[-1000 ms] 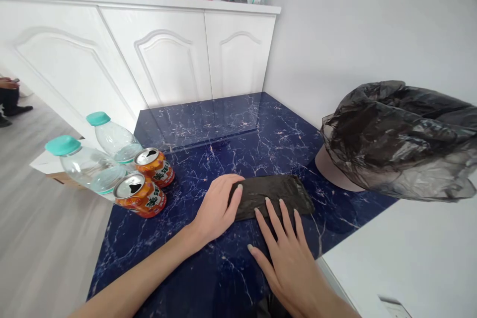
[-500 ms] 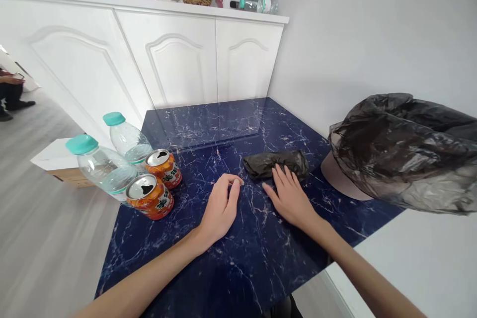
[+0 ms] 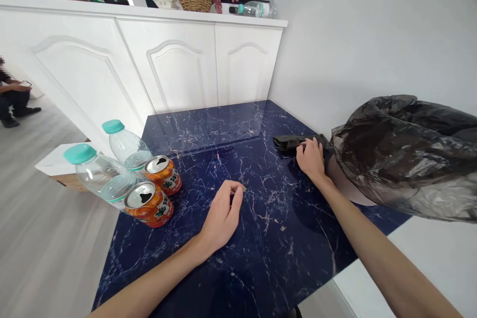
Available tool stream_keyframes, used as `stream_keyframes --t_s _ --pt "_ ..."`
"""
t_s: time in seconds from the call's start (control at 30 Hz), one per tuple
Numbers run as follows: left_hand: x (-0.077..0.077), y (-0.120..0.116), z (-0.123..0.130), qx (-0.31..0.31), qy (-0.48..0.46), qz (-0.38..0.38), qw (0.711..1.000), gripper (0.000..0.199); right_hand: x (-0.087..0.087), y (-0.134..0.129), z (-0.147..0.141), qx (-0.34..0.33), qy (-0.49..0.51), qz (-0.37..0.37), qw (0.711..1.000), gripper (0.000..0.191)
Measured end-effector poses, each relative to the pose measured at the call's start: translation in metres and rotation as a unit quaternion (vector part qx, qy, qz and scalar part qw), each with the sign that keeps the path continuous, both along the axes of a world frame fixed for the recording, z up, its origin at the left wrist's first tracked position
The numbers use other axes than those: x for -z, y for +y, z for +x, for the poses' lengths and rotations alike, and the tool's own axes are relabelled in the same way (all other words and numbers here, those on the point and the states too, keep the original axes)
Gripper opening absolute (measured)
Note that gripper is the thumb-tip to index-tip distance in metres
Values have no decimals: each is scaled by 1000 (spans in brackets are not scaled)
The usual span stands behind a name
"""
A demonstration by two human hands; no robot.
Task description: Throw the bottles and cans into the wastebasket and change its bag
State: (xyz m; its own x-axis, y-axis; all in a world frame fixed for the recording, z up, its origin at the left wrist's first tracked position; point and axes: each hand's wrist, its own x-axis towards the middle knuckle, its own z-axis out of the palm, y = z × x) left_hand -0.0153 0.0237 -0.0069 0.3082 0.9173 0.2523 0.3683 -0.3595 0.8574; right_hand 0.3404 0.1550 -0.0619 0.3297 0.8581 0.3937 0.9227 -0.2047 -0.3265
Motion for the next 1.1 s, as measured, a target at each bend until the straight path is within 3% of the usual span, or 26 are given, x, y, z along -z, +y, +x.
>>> stream_keyframes --t_s 0.2,0.43,0.6,0.73,0.83,0.93,1.03,1.1 --pt "0 0 0 5 -2 -6 1000 32 -6 8 -24 4 19 24 1000 64" --pt "-3 -1 0 16 15 -22 1000 34 7 11 -21 2 38 -73 997 65" --pt "-3 0 0 36 21 -10 999 34 10 -25 -27 -14 20 -73 997 69" --pt "-4 0 0 57 25 3 998 32 1 -77 -49 -81 9 -74 994 74" --pt "-5 0 1 64 31 12 997 32 -34 -126 -62 -145 -9 -39 989 70" --pt "-6 0 1 64 34 20 997 33 -97 -168 -60 -207 -82 153 963 53" --pt "-5 1 2 58 32 31 997 33 -160 -187 -38 -155 -147 285 934 47" --pt "-5 1 3 55 30 38 997 33 -182 -187 -15 -76 -168 298 936 49"
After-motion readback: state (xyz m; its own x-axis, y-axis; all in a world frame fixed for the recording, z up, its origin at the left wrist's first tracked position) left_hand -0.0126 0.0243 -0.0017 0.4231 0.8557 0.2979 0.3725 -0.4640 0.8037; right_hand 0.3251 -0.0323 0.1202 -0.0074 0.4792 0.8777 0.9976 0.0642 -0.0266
